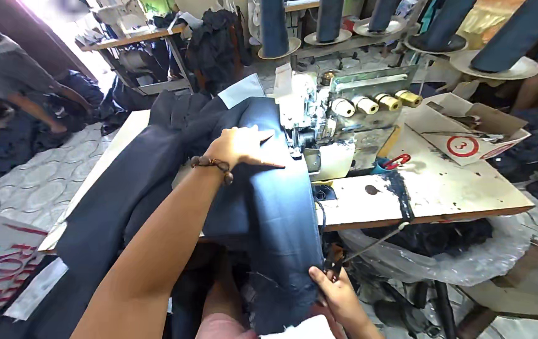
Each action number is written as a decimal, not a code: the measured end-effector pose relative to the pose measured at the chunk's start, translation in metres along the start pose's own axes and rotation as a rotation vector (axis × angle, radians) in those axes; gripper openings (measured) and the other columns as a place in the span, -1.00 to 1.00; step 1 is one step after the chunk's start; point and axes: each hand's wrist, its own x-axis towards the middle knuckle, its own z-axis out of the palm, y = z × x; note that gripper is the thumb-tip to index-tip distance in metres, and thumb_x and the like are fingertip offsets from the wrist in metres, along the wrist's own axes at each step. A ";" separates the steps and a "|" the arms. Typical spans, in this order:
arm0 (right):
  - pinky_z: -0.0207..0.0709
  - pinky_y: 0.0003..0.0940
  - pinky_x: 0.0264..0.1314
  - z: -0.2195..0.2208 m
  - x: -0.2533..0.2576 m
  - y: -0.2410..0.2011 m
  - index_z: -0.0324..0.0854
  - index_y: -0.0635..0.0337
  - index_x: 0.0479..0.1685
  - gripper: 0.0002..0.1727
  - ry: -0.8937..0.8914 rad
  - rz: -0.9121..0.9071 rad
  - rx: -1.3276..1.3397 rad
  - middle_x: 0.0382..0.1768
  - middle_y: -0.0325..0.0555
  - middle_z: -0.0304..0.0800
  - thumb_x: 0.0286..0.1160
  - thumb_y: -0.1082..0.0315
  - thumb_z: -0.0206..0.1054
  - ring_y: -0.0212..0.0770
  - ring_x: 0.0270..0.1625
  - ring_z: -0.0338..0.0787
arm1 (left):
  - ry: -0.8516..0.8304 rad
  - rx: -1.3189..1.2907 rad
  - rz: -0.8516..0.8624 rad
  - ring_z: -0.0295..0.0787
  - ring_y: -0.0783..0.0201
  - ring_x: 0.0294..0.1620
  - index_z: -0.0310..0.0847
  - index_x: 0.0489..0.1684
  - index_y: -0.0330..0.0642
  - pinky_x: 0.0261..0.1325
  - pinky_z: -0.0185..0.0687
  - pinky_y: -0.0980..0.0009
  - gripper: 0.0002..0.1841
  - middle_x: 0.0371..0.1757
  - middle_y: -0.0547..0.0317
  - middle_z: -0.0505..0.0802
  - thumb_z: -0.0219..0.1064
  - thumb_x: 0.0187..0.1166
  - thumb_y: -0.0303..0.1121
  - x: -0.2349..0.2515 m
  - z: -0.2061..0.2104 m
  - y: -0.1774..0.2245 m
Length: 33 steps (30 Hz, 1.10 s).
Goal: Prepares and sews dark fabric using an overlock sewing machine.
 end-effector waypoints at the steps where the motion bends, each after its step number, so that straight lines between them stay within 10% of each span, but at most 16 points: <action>1: 0.34 -0.71 -0.73 0.001 0.011 -0.002 0.58 -0.16 -0.48 -0.80 -0.009 -0.009 -0.014 -0.75 -0.58 0.57 0.47 0.37 0.30 -0.66 -0.79 0.43 | -0.008 -0.007 -0.015 0.32 -0.25 0.74 -0.06 0.92 0.46 0.51 0.28 -0.42 0.17 0.88 -0.07 0.21 0.32 0.16 0.63 0.010 -0.002 -0.004; 11: 0.41 -0.69 -0.76 0.025 0.090 -0.054 0.41 -0.01 -0.53 -0.71 0.034 -0.082 -0.091 -0.75 -0.48 0.54 0.58 0.51 0.22 -0.59 -0.82 0.45 | 0.003 -0.028 -0.092 0.11 -0.24 0.85 -0.27 0.97 0.28 0.59 0.17 -0.45 0.10 0.92 -0.13 0.06 0.19 0.43 0.52 0.073 -0.020 -0.021; 16: 0.44 -0.63 -0.75 0.036 0.118 -0.064 0.39 0.06 -0.62 -0.62 0.088 -0.035 -0.131 -0.85 -0.37 0.53 0.68 0.50 0.23 -0.52 -0.84 0.50 | 0.364 -0.230 -0.096 0.33 -0.34 0.70 0.26 0.82 0.11 0.51 0.20 -0.51 -0.04 0.76 -0.17 0.41 0.44 0.39 0.34 0.076 -0.002 -0.023; 19: 0.39 -0.63 -0.77 0.038 0.120 -0.062 0.41 0.09 -0.56 -0.65 0.069 -0.063 -0.114 -0.85 -0.33 0.56 0.75 0.42 0.20 -0.50 -0.85 0.49 | 0.692 -0.204 0.121 0.65 -0.29 0.35 0.69 0.33 -0.21 0.37 0.42 -0.32 -0.56 0.30 -0.22 0.76 0.46 0.55 -0.18 0.040 0.019 -0.006; 22: 0.47 -0.62 -0.73 0.034 0.092 -0.057 0.45 0.11 -0.53 -0.67 0.040 -0.130 -0.086 -0.84 -0.36 0.55 0.75 0.44 0.17 -0.50 -0.83 0.53 | 0.821 -0.286 0.457 0.83 0.04 -0.14 0.80 -0.09 -0.21 0.02 0.68 -0.04 -0.75 -0.22 0.03 0.86 0.29 0.65 -0.23 -0.034 0.074 0.021; 26: 0.50 -0.61 -0.69 0.020 0.031 -0.029 0.50 0.02 -0.55 -0.69 0.011 -0.079 -0.069 -0.83 -0.46 0.55 0.64 0.46 0.18 -0.54 -0.81 0.52 | 0.599 -0.423 0.502 0.84 0.10 -0.17 0.80 0.03 -0.19 0.09 0.70 -0.06 -0.48 -0.25 0.11 0.90 0.53 0.37 0.10 -0.125 0.174 0.049; 33: 0.48 -0.62 -0.66 0.008 -0.063 0.020 0.59 0.00 -0.35 -0.85 0.004 0.071 -0.005 -0.77 -0.51 0.56 0.48 0.49 0.23 -0.57 -0.77 0.51 | 0.775 -0.475 0.571 0.83 0.24 -0.08 0.82 -0.22 -0.03 0.21 0.67 0.24 -0.91 -0.23 0.20 0.89 0.38 0.54 -0.32 -0.196 0.253 0.083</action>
